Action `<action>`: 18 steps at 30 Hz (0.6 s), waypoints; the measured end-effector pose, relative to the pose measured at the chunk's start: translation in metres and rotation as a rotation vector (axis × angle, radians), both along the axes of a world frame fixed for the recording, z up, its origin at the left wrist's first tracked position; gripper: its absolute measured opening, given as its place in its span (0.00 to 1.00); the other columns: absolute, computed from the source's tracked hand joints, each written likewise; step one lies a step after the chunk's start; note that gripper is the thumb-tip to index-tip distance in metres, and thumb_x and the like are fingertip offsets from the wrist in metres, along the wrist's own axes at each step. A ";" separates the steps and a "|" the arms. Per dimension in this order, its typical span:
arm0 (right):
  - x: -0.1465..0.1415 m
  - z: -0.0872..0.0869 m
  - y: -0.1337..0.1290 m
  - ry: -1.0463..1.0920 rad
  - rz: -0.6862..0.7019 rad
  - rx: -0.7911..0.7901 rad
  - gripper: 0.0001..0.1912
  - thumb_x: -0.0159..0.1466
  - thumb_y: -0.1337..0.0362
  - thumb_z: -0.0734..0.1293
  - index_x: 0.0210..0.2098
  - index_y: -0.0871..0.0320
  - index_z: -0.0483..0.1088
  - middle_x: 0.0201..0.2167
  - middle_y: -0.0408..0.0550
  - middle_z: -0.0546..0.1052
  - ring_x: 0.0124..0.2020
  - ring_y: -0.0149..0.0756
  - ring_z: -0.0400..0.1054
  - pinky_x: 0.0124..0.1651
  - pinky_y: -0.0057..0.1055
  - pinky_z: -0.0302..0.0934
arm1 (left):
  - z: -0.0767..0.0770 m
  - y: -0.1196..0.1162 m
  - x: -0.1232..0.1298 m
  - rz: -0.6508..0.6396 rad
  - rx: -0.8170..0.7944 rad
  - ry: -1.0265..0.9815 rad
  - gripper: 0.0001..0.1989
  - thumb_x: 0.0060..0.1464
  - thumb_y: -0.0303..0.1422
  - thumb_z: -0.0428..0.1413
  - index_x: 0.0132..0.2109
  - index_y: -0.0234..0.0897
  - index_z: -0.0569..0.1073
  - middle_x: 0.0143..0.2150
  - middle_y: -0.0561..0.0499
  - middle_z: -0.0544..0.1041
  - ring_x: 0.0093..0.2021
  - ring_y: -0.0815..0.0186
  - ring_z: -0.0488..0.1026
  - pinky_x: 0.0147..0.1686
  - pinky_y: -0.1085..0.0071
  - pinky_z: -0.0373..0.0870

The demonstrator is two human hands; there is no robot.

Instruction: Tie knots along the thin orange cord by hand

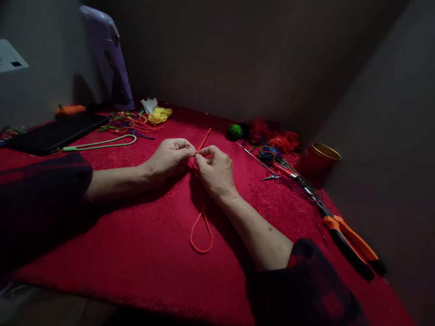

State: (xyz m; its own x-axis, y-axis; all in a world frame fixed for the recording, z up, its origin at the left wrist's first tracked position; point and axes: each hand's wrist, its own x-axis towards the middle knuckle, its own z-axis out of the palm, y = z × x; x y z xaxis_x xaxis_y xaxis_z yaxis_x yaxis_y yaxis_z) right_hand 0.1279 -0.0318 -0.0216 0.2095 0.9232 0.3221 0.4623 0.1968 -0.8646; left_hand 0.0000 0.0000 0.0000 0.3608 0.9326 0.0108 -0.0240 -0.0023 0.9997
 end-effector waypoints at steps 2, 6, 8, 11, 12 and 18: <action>0.000 0.001 0.000 0.005 -0.003 -0.006 0.09 0.57 0.58 0.67 0.28 0.57 0.69 0.15 0.36 0.63 0.18 0.26 0.53 0.25 0.28 0.47 | 0.001 -0.001 0.000 0.007 -0.023 -0.020 0.07 0.52 0.22 0.51 0.28 0.35 0.65 0.14 0.62 0.58 0.12 0.79 0.50 0.14 0.78 0.44; 0.002 -0.002 0.003 0.042 0.003 0.010 0.09 0.56 0.58 0.66 0.27 0.58 0.69 0.17 0.38 0.66 0.20 0.27 0.55 0.26 0.28 0.49 | 0.001 -0.002 0.001 0.014 -0.035 -0.038 0.06 0.50 0.22 0.50 0.28 0.35 0.66 0.13 0.62 0.58 0.12 0.79 0.50 0.13 0.79 0.45; 0.004 -0.004 0.004 0.085 0.015 0.019 0.09 0.55 0.58 0.66 0.27 0.58 0.70 0.18 0.39 0.66 0.20 0.26 0.55 0.26 0.28 0.49 | 0.001 -0.001 0.001 0.006 -0.023 -0.040 0.07 0.49 0.21 0.49 0.28 0.35 0.66 0.13 0.61 0.59 0.11 0.79 0.51 0.14 0.79 0.46; 0.004 -0.004 0.004 0.175 0.039 -0.001 0.08 0.54 0.59 0.65 0.27 0.58 0.70 0.16 0.36 0.62 0.19 0.25 0.50 0.24 0.27 0.45 | 0.000 -0.001 0.001 -0.003 -0.008 -0.035 0.07 0.47 0.20 0.48 0.27 0.35 0.66 0.12 0.61 0.60 0.11 0.79 0.52 0.14 0.79 0.48; 0.004 -0.003 0.003 0.208 0.045 -0.012 0.09 0.53 0.58 0.65 0.27 0.58 0.70 0.15 0.35 0.61 0.18 0.25 0.49 0.23 0.27 0.44 | 0.000 -0.001 0.000 -0.007 -0.001 -0.026 0.07 0.47 0.20 0.48 0.26 0.34 0.66 0.11 0.61 0.60 0.11 0.79 0.52 0.14 0.79 0.48; 0.000 0.004 -0.001 0.391 0.072 -0.093 0.09 0.49 0.61 0.65 0.28 0.59 0.70 0.12 0.32 0.57 0.15 0.22 0.44 0.20 0.25 0.40 | 0.002 -0.003 -0.003 -0.032 0.012 0.070 0.07 0.47 0.19 0.49 0.27 0.34 0.67 0.12 0.58 0.65 0.11 0.78 0.54 0.15 0.78 0.49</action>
State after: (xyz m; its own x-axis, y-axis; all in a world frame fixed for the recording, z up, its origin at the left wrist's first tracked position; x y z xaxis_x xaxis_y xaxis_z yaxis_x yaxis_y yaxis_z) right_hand 0.1284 -0.0332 -0.0177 0.2335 0.9615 0.1452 0.0835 0.1289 -0.9881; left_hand -0.0034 -0.0027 0.0023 0.3907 0.9205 -0.0041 0.0458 -0.0150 0.9988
